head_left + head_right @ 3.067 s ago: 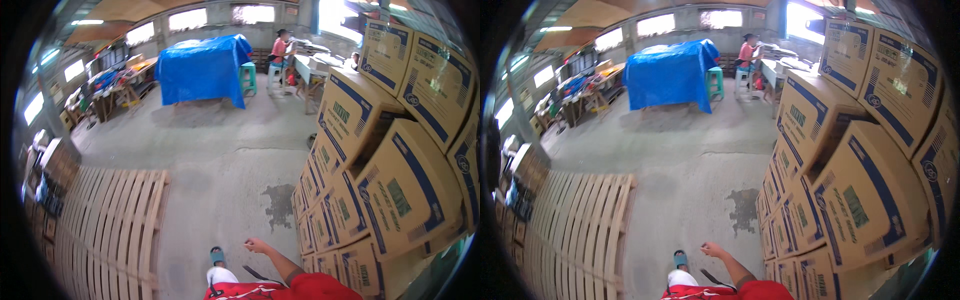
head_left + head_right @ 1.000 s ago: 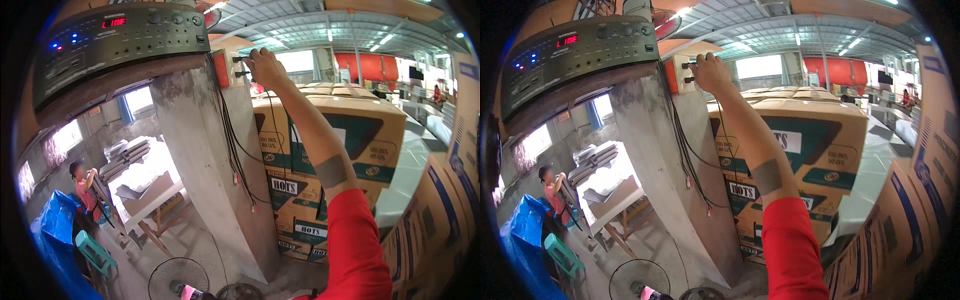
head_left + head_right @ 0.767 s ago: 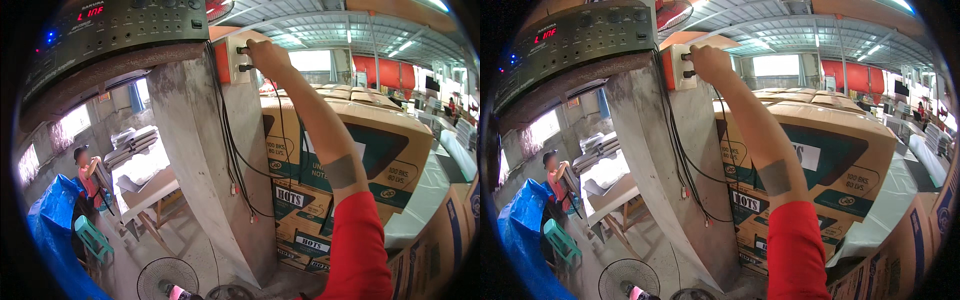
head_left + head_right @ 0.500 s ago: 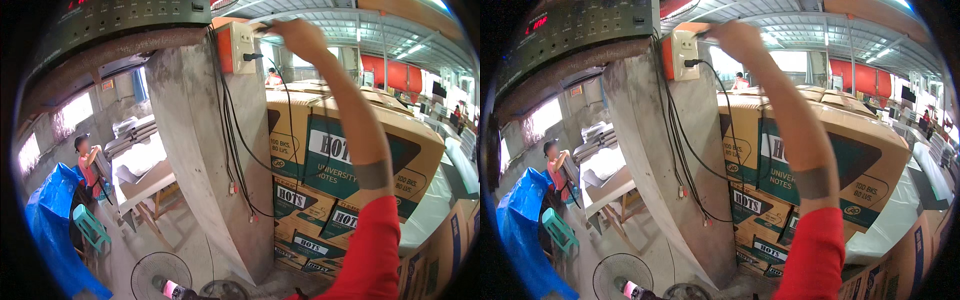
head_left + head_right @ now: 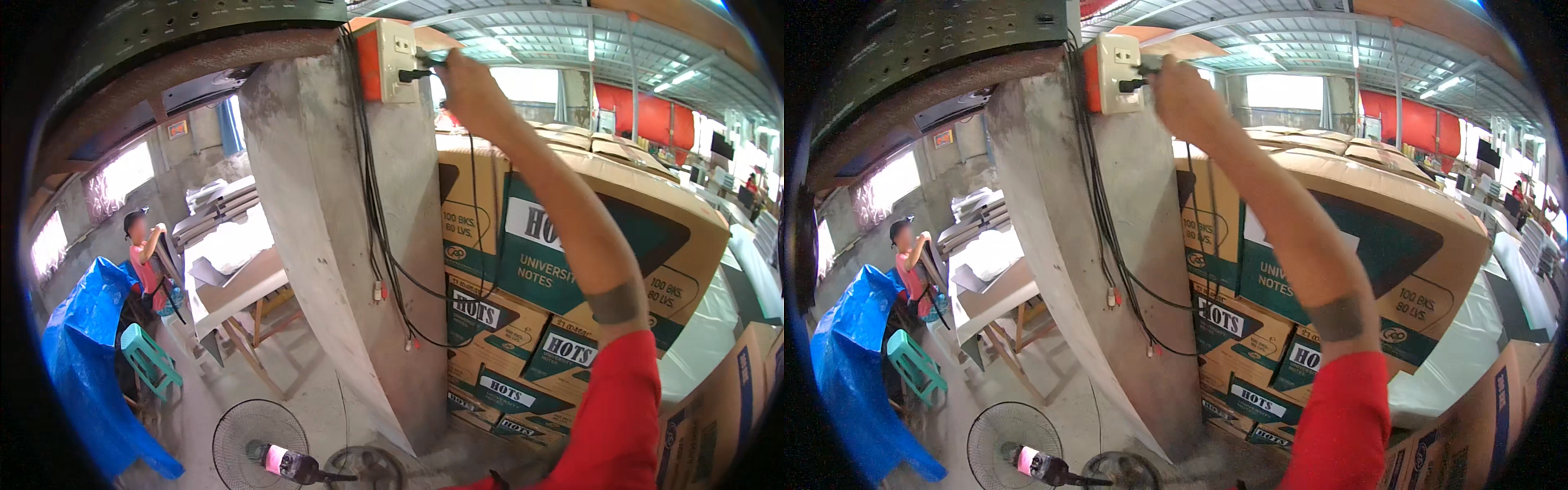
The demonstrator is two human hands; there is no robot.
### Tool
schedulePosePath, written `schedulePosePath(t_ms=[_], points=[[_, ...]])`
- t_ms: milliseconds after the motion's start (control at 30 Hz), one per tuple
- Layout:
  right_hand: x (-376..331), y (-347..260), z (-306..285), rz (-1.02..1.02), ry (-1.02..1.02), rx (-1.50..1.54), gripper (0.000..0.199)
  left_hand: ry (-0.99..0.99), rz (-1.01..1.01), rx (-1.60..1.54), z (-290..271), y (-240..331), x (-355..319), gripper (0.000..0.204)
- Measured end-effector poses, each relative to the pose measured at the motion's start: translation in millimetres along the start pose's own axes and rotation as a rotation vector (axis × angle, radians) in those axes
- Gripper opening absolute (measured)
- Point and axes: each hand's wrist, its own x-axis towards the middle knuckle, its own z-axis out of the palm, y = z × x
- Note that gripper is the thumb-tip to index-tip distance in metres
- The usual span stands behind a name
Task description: The person organizes flat cardboard folder covers on a table by flipping through stacks, aligning them, and placing them on separate stacks.
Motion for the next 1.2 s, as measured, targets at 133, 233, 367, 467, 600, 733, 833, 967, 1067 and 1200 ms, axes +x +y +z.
schedulePosePath(t_ms=[133,233,367,467,600,733,833,967,1067,1200], points=[[3.9,-23.3,15.5,0.159,-0.059,-0.003,0.029,-0.003,-0.025,0.009,0.8,-11.6,1.0,0.037],[8.2,-29.9,16.3,-0.05,0.064,-0.188,0.027,0.001,-0.052,0.009,-2.1,-29.1,-4.6,0.037],[30.0,3.3,24.3,-0.296,0.086,-0.222,0.027,0.006,-0.093,0.0,2.7,-62.0,-21.1,0.036],[26.2,-4.1,-8.5,-0.253,-0.092,-0.184,0.033,-0.036,-0.132,0.013,23.8,-81.5,-22.2,0.035],[31.7,-1.1,-4.5,-0.221,-0.071,-0.198,0.034,-0.042,-0.191,0.006,32.6,-109.0,-33.1,0.034],[30.2,-10.1,-3.0,-0.249,-0.16,-0.182,0.03,-0.039,-0.246,-0.006,42.2,-132.6,-42.1,0.034],[35.1,-11.8,-7.0,-0.294,-0.209,-0.157,0.032,-0.046,-0.268,-0.021,49.3,-142.0,-44.7,0.033],[52.1,57.3,-42.2,-0.355,-0.083,-0.281,0.038,-0.071,-0.274,-0.005,52.0,-144.6,-41.3,0.032],[41.8,116.3,-74.7,-0.344,0.096,-0.167,0.039,-0.091,-0.286,0.003,49.8,-153.1,-40.9,0.031],[-8.9,66.2,-93.8,0.157,-0.106,0.027,0.039,-0.08,-0.316,0.005,40.3,-160.4,-46.9,0.031]])
